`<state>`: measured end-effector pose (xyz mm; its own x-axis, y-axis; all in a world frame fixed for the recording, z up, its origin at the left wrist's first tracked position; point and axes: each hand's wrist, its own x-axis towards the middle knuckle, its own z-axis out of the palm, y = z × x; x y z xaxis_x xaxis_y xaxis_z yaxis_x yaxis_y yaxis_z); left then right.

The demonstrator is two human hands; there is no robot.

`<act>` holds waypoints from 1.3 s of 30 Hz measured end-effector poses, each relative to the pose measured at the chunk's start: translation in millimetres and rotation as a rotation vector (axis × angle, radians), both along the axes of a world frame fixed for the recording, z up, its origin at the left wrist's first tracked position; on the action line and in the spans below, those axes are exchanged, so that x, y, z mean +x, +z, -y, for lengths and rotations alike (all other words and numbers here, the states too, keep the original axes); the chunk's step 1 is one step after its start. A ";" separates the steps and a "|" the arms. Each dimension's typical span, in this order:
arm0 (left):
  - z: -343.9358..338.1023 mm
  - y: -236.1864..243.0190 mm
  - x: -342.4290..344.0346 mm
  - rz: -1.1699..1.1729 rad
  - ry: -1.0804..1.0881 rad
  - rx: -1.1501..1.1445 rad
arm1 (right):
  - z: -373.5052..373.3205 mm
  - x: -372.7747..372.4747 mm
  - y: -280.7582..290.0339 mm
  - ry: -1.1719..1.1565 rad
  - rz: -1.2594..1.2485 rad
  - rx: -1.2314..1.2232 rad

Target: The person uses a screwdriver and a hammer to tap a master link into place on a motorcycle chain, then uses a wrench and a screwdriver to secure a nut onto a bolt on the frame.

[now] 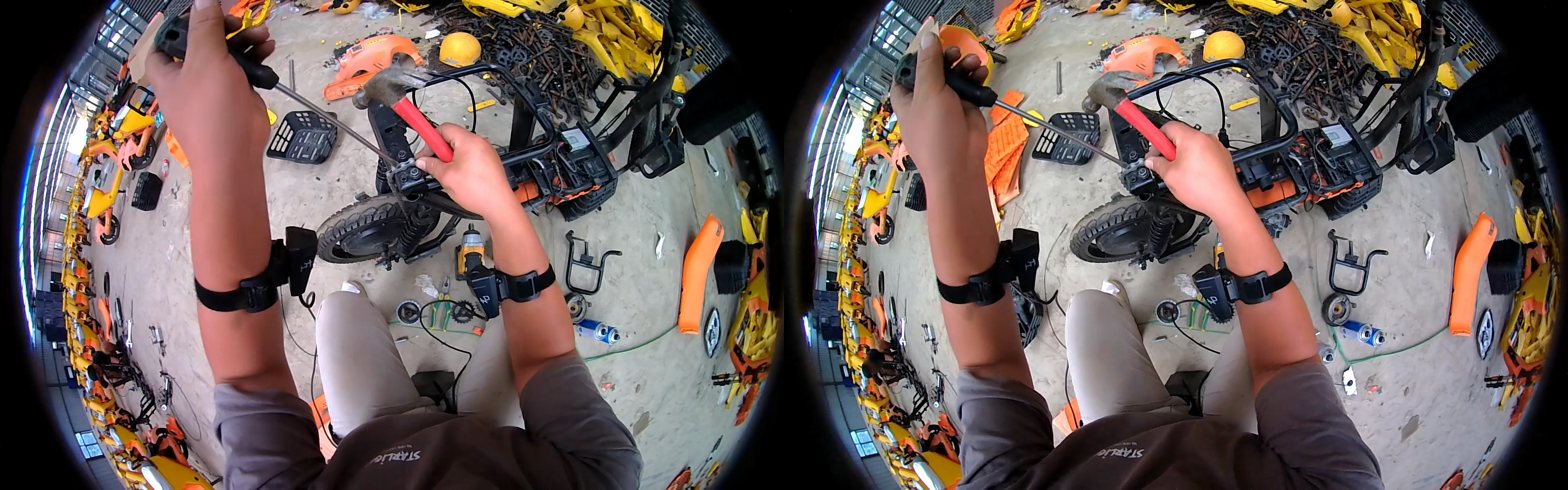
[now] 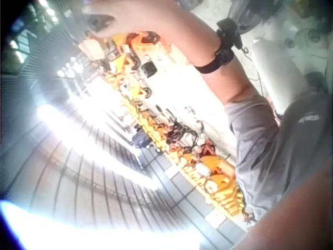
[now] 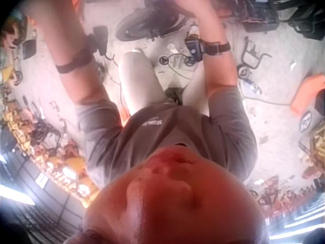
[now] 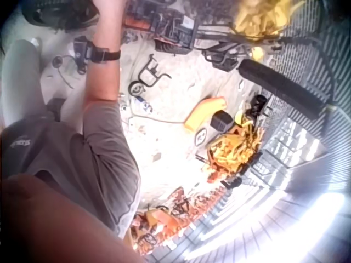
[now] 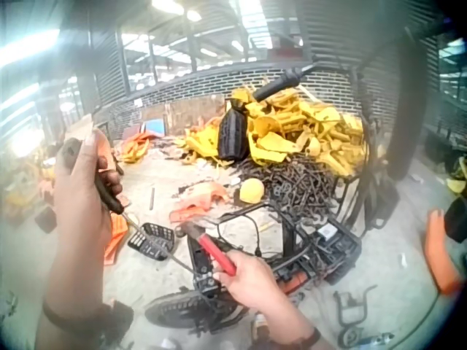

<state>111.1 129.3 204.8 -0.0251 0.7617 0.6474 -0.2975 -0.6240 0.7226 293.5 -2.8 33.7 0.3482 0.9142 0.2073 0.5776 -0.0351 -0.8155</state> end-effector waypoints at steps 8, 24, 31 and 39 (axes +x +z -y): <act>12.5 -2.3 23.9 0.139 -0.125 -0.052 | 1.0 0.3 0.2 -0.008 -0.013 0.012; 34.6 -1.8 68.2 0.011 0.017 -0.065 | 32.1 15.0 13.0 -0.056 -0.286 0.146; 47.7 1.2 70.3 -0.108 0.044 0.095 | 92.1 21.4 187.8 -0.025 -0.227 0.247; 49.4 6.1 73.3 -0.142 -0.043 -0.038 | 101.0 34.0 298.0 0.004 0.737 0.412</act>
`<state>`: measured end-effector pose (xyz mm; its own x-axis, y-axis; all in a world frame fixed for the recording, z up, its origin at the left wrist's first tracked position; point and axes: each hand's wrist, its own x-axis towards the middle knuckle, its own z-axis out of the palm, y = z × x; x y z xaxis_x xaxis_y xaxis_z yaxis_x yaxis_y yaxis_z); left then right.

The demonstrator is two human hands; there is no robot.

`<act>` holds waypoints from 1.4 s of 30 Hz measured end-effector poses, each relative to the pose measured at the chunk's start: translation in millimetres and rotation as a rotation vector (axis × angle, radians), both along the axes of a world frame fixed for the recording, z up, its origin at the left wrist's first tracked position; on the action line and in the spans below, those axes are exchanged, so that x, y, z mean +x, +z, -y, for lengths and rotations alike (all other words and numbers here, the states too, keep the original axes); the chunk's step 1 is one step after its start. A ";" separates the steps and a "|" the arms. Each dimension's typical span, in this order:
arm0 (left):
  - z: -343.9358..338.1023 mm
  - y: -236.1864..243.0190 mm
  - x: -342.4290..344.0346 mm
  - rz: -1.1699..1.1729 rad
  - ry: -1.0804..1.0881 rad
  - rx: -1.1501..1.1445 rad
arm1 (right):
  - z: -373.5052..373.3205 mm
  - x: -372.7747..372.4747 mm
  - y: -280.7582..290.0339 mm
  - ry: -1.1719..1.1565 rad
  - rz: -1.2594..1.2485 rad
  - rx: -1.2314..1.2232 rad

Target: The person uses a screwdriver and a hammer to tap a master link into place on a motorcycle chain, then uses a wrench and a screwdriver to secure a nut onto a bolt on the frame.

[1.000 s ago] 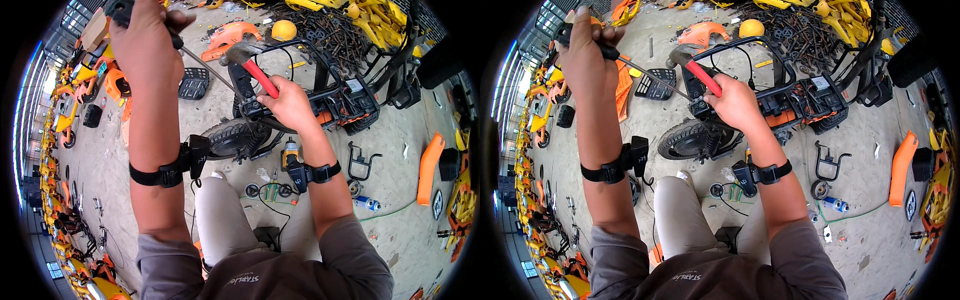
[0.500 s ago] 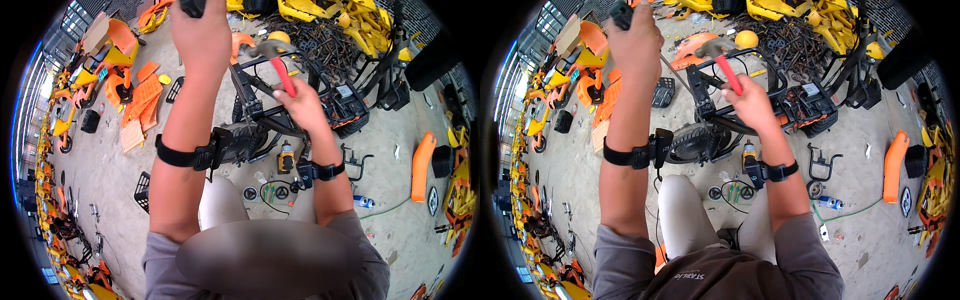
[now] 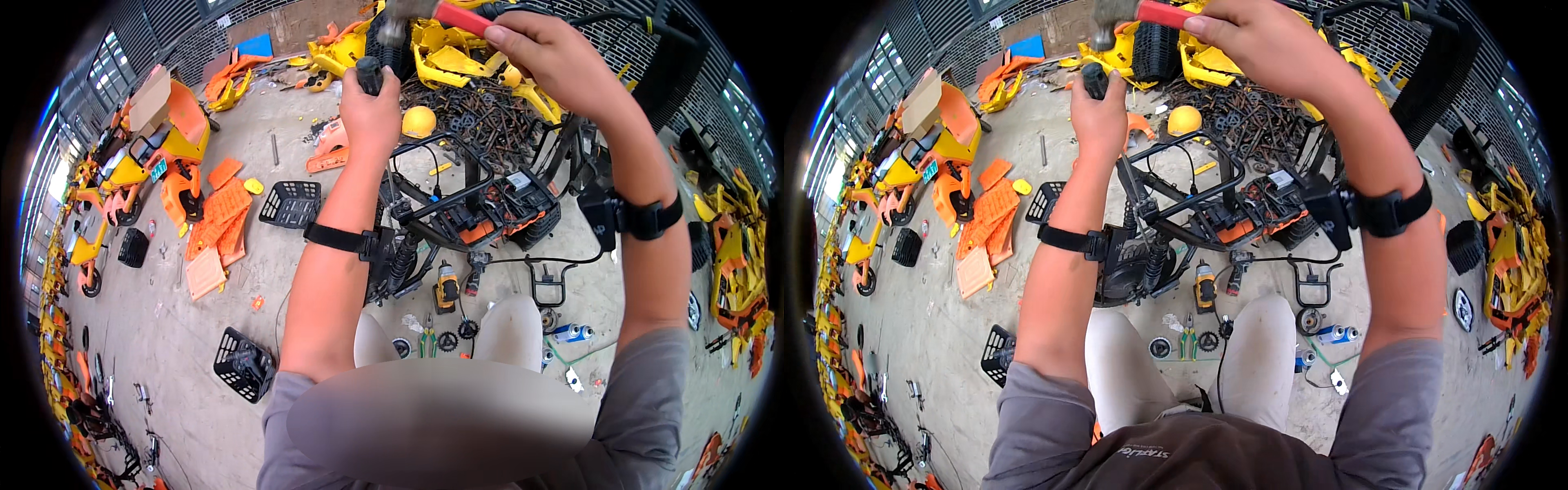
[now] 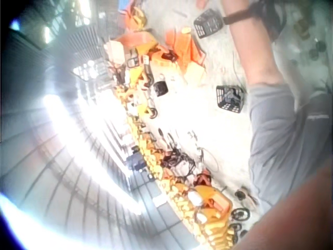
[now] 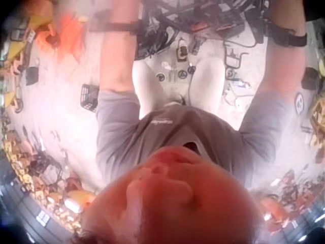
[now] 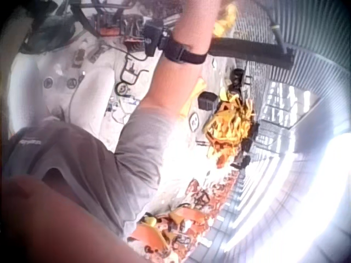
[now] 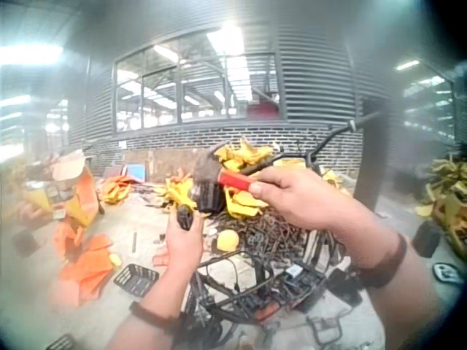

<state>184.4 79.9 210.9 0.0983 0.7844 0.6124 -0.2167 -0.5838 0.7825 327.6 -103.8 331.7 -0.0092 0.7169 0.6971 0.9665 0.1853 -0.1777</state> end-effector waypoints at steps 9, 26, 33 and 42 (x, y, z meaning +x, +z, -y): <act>-6.3 3.7 -4.0 -0.050 0.121 0.081 | -3.2 -72.8 65.4 -0.217 0.140 -0.123; -35.2 -8.8 2.0 -0.140 0.065 0.214 | -34.8 -70.5 70.0 -0.435 0.383 -0.346; -22.4 -3.8 10.7 -0.136 -0.050 0.112 | -21.3 -47.7 102.4 -0.231 -0.139 -0.592; -16.8 -4.4 16.8 -0.142 -0.074 0.129 | 1.7 -61.4 59.6 -0.266 -0.130 -0.147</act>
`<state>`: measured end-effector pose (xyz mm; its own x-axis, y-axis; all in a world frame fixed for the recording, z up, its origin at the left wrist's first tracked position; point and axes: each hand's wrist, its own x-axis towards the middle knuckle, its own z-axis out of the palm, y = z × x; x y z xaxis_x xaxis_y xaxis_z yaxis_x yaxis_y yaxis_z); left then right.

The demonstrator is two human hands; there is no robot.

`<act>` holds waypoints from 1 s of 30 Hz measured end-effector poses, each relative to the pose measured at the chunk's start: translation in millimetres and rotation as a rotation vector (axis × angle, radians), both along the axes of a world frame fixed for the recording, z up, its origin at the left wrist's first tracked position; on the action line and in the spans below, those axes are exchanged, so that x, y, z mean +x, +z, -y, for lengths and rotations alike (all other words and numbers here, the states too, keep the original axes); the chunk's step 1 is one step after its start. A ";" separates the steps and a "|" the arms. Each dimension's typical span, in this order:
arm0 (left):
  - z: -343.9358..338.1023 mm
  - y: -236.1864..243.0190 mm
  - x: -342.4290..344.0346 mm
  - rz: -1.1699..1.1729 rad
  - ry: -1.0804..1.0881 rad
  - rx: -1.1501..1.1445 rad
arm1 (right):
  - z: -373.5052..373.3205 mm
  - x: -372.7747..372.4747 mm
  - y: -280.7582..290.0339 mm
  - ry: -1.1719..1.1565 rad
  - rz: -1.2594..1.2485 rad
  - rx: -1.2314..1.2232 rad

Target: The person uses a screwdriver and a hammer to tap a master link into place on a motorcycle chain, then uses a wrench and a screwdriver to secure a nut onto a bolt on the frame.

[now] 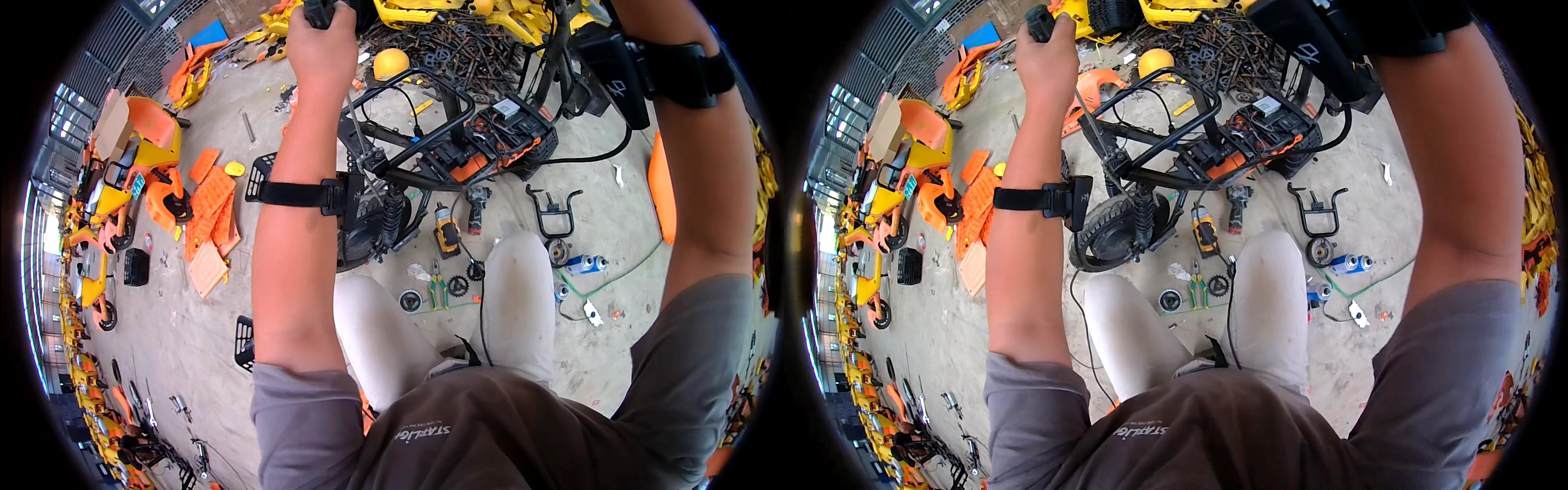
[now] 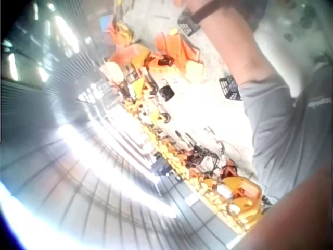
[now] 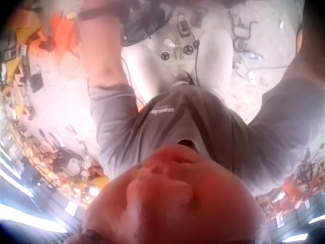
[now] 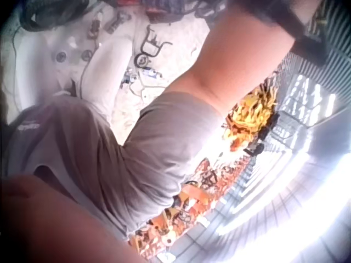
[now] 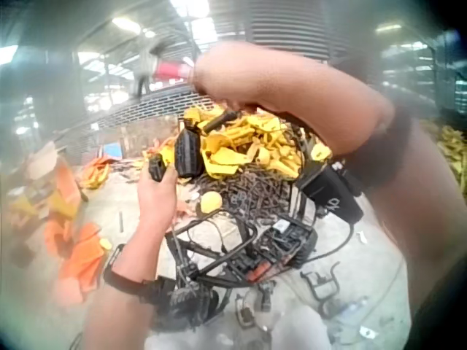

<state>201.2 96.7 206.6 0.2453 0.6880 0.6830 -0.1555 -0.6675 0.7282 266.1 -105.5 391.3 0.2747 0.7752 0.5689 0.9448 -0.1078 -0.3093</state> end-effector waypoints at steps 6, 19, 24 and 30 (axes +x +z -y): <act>1.8 1.2 5.4 0.047 -0.060 0.081 | -10.6 8.7 2.8 -0.092 0.412 -0.215; 7.1 3.7 0.7 -0.011 -0.026 -0.038 | -21.6 22.2 8.1 0.027 0.324 -0.168; 5.5 4.5 7.9 0.060 -0.064 -0.017 | -17.4 9.7 30.8 -0.147 0.583 -0.234; 4.0 -5.0 3.4 0.006 -0.004 0.048 | -27.1 23.8 -0.8 -0.035 0.736 -0.263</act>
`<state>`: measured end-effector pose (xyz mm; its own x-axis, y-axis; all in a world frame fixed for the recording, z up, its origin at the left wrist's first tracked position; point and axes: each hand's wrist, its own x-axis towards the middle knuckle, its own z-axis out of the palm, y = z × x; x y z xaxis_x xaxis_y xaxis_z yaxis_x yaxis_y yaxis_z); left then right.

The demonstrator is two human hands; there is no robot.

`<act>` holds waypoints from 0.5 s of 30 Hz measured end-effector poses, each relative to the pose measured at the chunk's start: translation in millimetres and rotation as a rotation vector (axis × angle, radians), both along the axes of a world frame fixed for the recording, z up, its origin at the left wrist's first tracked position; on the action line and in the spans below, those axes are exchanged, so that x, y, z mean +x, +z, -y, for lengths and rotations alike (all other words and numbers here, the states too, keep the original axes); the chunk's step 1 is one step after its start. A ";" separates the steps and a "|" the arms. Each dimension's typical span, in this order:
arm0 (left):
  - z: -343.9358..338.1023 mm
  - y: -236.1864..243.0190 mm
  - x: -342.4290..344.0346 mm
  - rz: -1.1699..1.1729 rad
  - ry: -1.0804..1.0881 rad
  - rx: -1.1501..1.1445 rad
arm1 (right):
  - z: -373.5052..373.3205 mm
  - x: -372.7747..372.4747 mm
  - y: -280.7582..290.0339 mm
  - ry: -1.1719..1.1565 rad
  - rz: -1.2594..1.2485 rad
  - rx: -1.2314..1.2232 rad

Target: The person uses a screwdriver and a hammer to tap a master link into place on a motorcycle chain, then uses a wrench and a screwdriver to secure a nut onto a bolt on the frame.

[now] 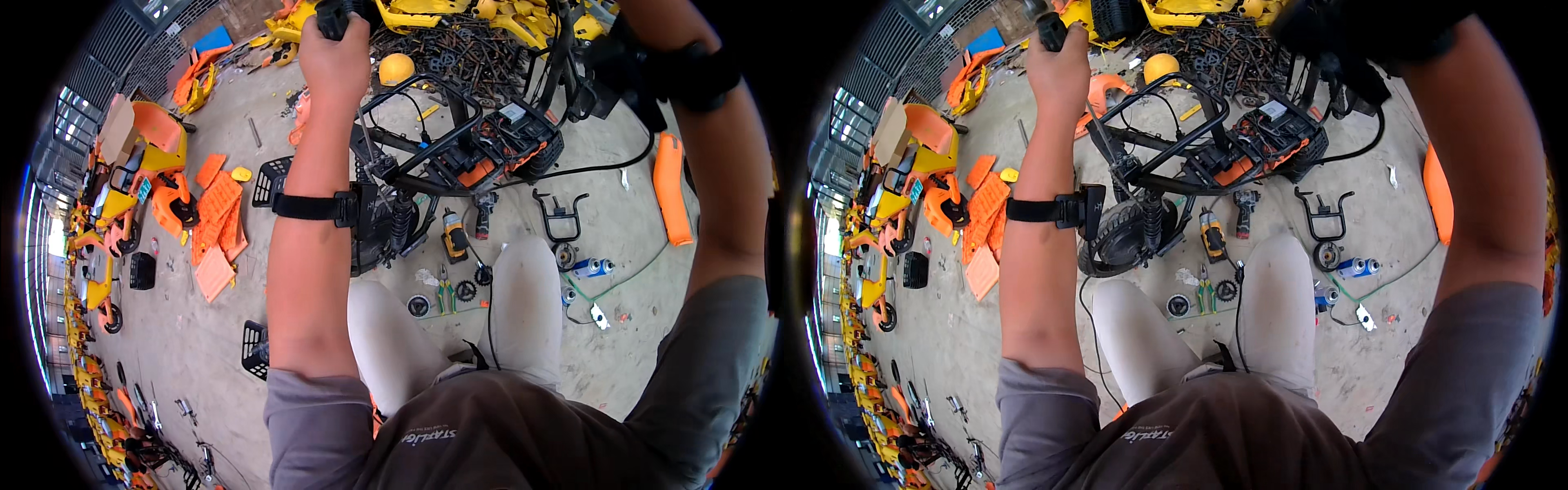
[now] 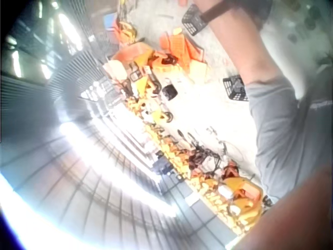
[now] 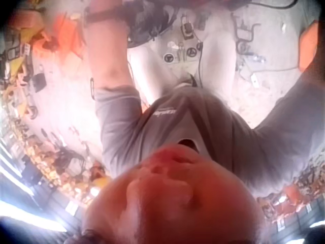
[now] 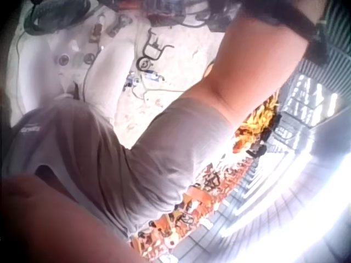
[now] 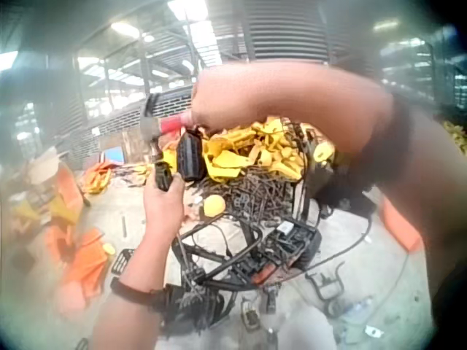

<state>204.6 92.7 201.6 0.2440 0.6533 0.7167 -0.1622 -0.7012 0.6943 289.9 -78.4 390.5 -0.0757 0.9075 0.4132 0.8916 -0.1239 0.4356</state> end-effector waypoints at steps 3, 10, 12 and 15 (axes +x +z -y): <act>-8.0 -2.8 -1.7 0.002 0.035 0.078 | 17.0 7.7 42.9 0.085 -0.897 -0.396; -4.7 1.6 -1.8 -0.001 -0.082 -0.051 | 20.5 -5.5 12.5 -0.094 -0.334 0.014; -5.2 0.4 -2.6 0.041 -0.088 -0.008 | 20.9 -5.2 9.9 -0.068 -0.358 0.071; 2.0 0.8 2.1 0.036 -0.130 -0.063 | -1.7 25.2 13.9 -0.097 -0.019 0.044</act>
<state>206.7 90.7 202.4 0.3048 0.6615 0.6852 -0.2745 -0.6279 0.7282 315.1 -76.6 404.3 0.0200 0.8911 0.4534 0.8822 -0.2291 0.4114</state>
